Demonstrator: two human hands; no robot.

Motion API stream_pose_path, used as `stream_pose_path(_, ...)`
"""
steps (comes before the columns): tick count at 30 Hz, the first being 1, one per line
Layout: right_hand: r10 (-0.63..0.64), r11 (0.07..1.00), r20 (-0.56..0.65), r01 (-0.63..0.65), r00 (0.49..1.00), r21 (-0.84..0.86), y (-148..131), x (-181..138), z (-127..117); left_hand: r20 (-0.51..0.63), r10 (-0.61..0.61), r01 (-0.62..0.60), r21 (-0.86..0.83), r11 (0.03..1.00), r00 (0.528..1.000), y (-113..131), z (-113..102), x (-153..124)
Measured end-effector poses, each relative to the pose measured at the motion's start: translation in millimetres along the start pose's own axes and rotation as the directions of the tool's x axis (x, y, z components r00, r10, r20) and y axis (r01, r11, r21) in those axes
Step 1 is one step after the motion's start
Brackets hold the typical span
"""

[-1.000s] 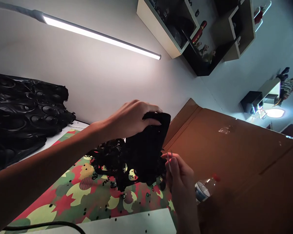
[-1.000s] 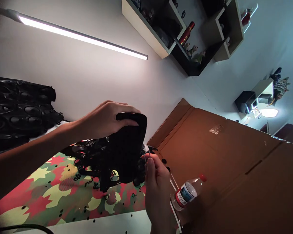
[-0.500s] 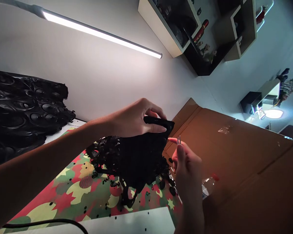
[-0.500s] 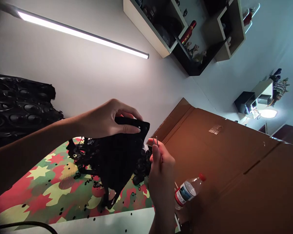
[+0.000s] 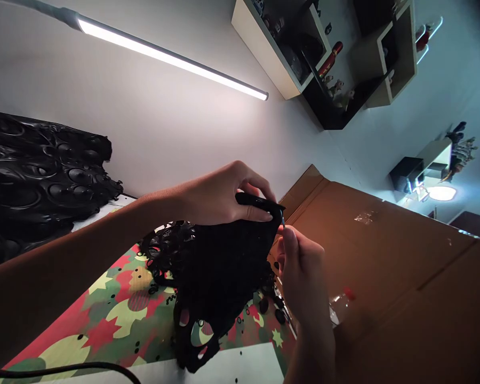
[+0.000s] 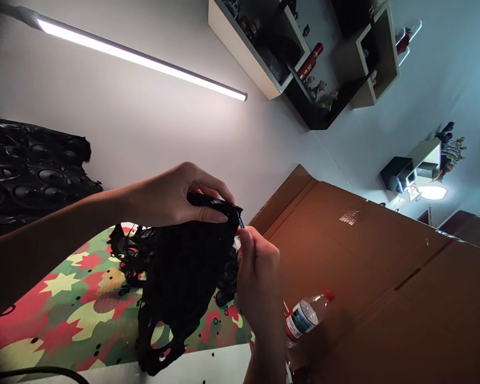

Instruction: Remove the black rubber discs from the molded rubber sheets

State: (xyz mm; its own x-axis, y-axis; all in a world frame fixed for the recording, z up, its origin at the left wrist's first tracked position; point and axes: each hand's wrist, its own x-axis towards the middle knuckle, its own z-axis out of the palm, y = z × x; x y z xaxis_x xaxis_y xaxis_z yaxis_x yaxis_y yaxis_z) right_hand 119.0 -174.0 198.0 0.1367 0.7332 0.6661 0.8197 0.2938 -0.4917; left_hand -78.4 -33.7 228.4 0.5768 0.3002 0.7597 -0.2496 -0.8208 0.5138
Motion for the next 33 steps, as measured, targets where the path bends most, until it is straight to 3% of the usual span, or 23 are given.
stream_pose_path(8, -0.048, 0.999, -0.007, 0.048, 0.999, 0.003, 2, 1, -2, 0.033, -0.018, 0.016, 0.052, 0.998, 0.999, -3, -1, 1)
stream_pose_path(15, -0.093, 0.991, -0.057, 0.087, 0.994, -0.101, 5, 0, -4, 0.093, -0.016, 0.011, 0.047, 0.999, 0.996, -7, 8, 1)
stream_pose_path(26, -0.147, 0.944, -0.151, 0.093, 0.978, -0.316, 15, 0, -1, 0.049, -0.092, 0.098, -0.142, 0.985, 0.995, -22, 29, 8)
stream_pose_path(33, -0.079, 0.890, -0.176, -0.010, 0.981, -0.457, 14, 0, 5, 0.071, -0.214, 0.225, -0.238, 0.945, 0.974, -35, 33, 4)
